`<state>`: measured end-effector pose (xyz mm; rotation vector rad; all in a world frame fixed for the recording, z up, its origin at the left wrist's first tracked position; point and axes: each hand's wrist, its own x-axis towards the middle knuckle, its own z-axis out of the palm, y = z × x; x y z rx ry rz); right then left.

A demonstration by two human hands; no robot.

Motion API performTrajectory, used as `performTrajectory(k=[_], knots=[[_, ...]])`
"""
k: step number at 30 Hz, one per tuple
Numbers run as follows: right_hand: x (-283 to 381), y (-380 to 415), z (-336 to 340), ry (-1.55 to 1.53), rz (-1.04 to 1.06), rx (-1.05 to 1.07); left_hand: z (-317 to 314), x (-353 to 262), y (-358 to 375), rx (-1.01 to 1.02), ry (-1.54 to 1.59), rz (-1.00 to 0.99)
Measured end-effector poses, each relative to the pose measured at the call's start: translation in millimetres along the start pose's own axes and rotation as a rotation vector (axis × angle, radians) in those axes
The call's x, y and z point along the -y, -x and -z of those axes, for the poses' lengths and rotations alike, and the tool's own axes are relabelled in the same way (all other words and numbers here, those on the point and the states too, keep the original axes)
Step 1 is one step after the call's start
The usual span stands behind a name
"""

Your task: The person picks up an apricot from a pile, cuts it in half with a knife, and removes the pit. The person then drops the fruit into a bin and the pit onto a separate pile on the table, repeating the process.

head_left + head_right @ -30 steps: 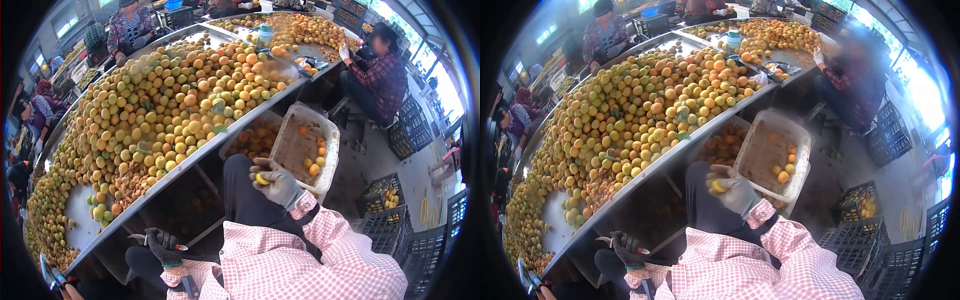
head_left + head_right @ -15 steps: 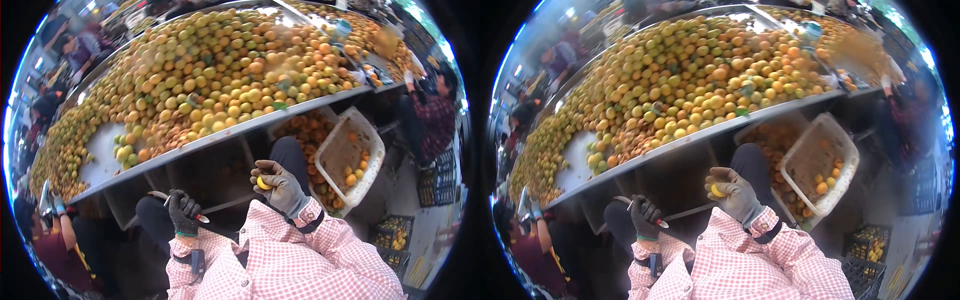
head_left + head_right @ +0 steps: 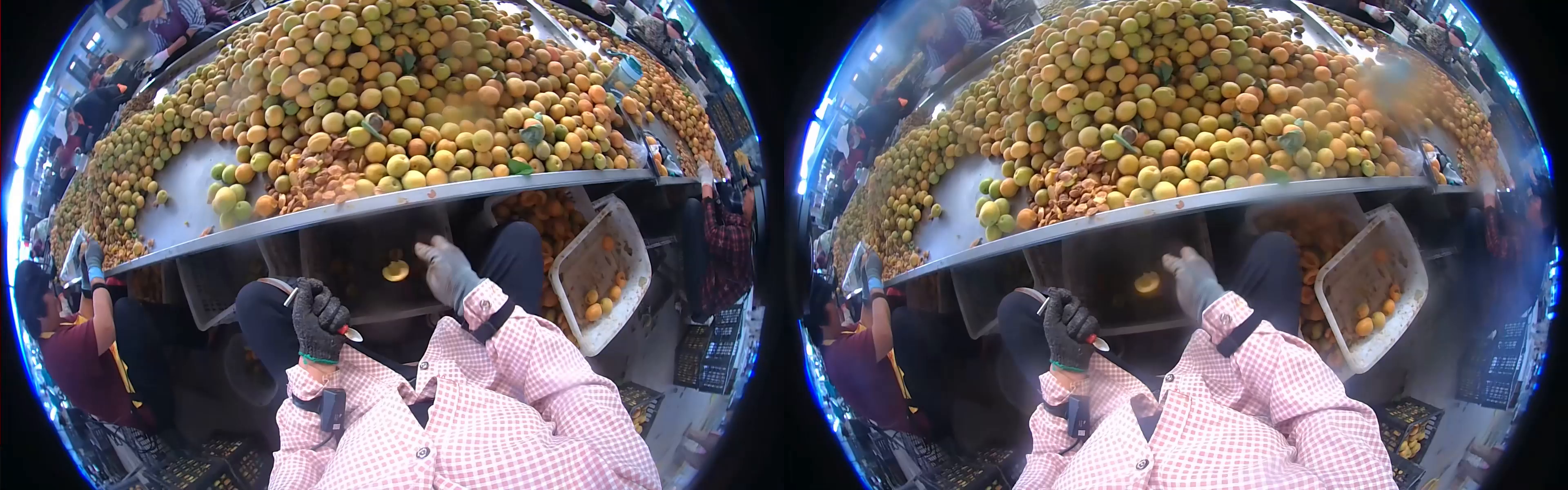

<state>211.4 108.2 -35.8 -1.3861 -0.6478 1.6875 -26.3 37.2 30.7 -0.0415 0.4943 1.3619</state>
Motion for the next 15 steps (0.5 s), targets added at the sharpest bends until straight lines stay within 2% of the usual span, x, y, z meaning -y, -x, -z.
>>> performTrajectory(k=[1,3,4,5,7,8,11,12,13,15], knots=[[-10.0,-21.2,10.1,0.342,0.111,-0.154,-0.4,-1.1,-0.2,-0.008,0.007,-0.008],[32.2,6.4,2.3,0.867,0.299,-0.136,1.3,-3.8,1.1,-0.032,0.002,-0.023],[38.3,7.4,-1.6,0.847,0.376,-0.169,3.0,-5.5,1.3,-0.047,0.012,-0.028],[38.3,-1.1,-3.3,0.856,0.363,-0.158,4.2,-7.5,0.7,-0.057,0.025,-0.039],[38.6,-19.6,-6.1,0.593,-0.050,-0.068,6.1,-11.3,0.6,-0.085,0.050,-0.055],[38.5,-27.2,-6.5,0.603,-0.064,-0.061,6.5,-13.6,0.0,-0.112,0.023,-0.070],[40.9,-49.8,-11.8,1.830,0.297,0.798,5.3,-19.5,-3.0,-0.188,-0.017,-0.109],[31.4,-57.4,-26.3,2.112,0.076,0.895,5.7,-20.7,-3.2,-0.228,-0.039,-0.129],[22.0,-60.5,-33.9,2.115,0.077,0.914,7.3,-22.3,-2.5,-0.240,-0.032,-0.138],[-0.6,-65.7,-44.4,1.659,0.433,0.324,13.3,-24.7,0.1,-0.238,-0.084,-0.145]])
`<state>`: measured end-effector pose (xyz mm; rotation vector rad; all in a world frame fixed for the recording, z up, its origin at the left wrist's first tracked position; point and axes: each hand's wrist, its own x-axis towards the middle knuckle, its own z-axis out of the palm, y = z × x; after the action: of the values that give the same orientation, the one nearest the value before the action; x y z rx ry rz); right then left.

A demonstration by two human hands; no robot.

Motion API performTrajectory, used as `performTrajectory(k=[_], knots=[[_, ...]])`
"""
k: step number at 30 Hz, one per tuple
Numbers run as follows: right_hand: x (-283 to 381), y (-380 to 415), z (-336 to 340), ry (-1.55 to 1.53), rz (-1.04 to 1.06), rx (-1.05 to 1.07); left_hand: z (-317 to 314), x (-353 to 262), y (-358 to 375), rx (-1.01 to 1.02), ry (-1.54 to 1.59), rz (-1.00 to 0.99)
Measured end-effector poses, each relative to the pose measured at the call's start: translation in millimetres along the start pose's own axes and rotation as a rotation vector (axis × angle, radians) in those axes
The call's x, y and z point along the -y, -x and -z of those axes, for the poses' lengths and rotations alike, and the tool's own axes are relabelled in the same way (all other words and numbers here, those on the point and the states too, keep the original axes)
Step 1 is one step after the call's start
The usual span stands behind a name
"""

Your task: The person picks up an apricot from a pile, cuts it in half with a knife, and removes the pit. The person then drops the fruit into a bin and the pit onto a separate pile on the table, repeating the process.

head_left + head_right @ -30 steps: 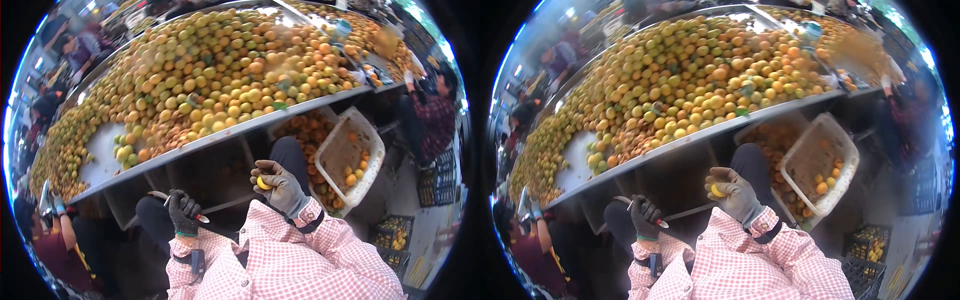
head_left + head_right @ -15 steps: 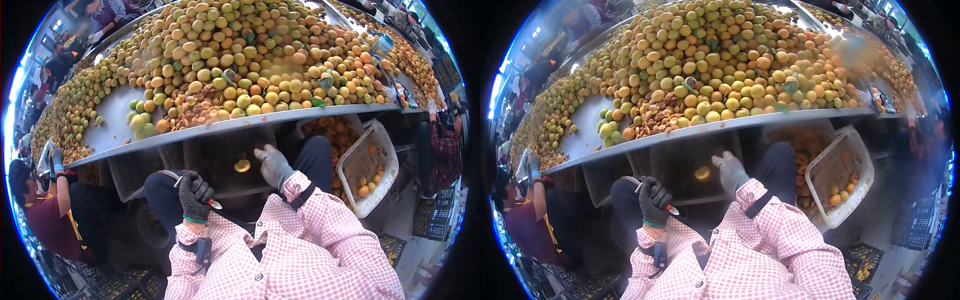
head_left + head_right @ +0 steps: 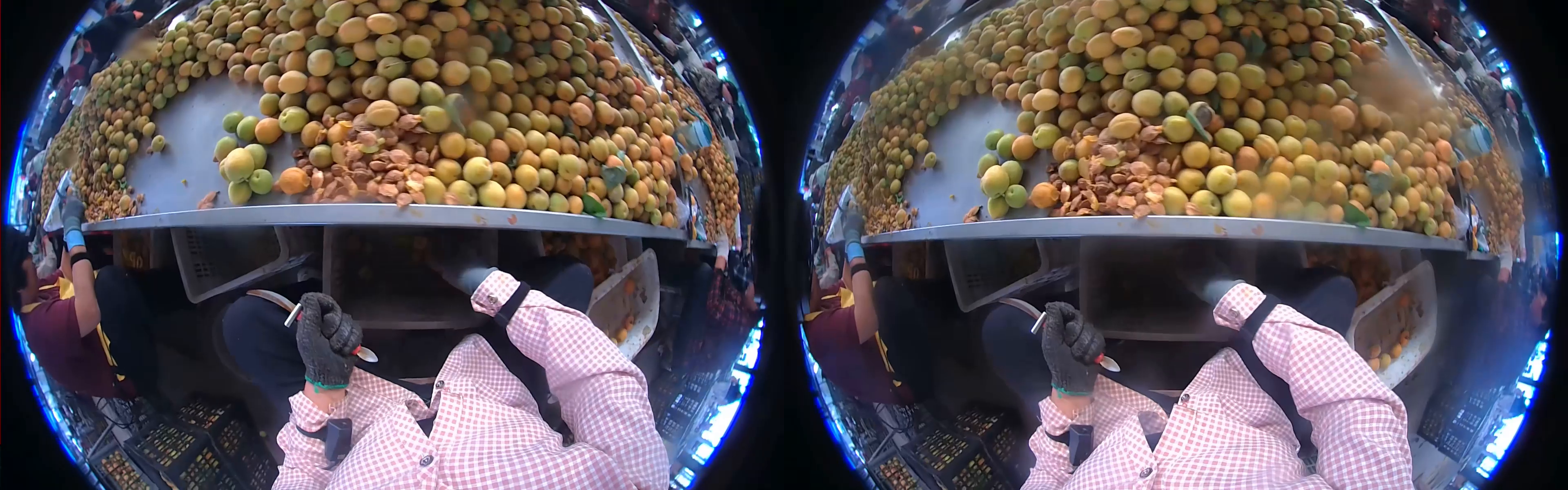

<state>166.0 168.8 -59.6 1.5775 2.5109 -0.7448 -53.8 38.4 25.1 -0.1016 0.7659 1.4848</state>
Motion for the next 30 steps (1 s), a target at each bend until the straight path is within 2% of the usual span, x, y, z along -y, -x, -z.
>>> performTrajectory(k=[1,2,4,5,9,14,16,18,23,28,29,30], knots=[[-10.5,-11.2,-22.9,0.336,0.272,0.105,3.5,0.7,0.5,-0.036,-0.003,-0.019],[-17.6,-18.1,-40.2,0.336,0.286,0.114,4.9,0.4,0.7,-0.048,0.002,-0.028],[-22.8,-28.4,-69.9,0.100,0.299,0.143,2.1,-2.4,4.3,-0.141,-0.064,-0.041],[-19.9,-50.7,-82.3,0.096,0.329,0.159,1.9,-7.1,6.7,-0.131,-0.062,-0.058],[-2.0,-83.2,-138.6,-0.064,0.504,0.451,12.0,-14.4,9.9,-0.198,-0.107,-0.089],[17.7,-109.5,-194.4,-0.296,0.667,0.800,21.8,-19.1,5.8,-0.350,-0.116,-0.029],[21.2,-115.2,-213.4,-0.396,0.706,0.917,34.4,-18.2,10.7,-0.400,-0.136,-0.010],[15.5,-119.1,-226.0,-0.486,0.720,1.014,64.7,-19.6,28.3,-0.445,-0.415,0.300],[-20.1,-98.2,-234.7,-0.691,0.695,1.229,67.0,-21.5,21.3,-0.463,-0.424,0.383],[-44.9,-60.7,-224.7,-0.851,0.714,1.396,67.4,-20.7,16.2,-0.490,-0.421,0.384],[-50.1,-52.1,-216.8,-0.876,0.719,1.418,68.6,-18.5,12.7,-0.170,-1.202,0.170],[-52.9,-42.8,-209.2,-0.902,0.731,1.439,59.8,-17.1,8.0,-0.128,-1.200,0.151]])
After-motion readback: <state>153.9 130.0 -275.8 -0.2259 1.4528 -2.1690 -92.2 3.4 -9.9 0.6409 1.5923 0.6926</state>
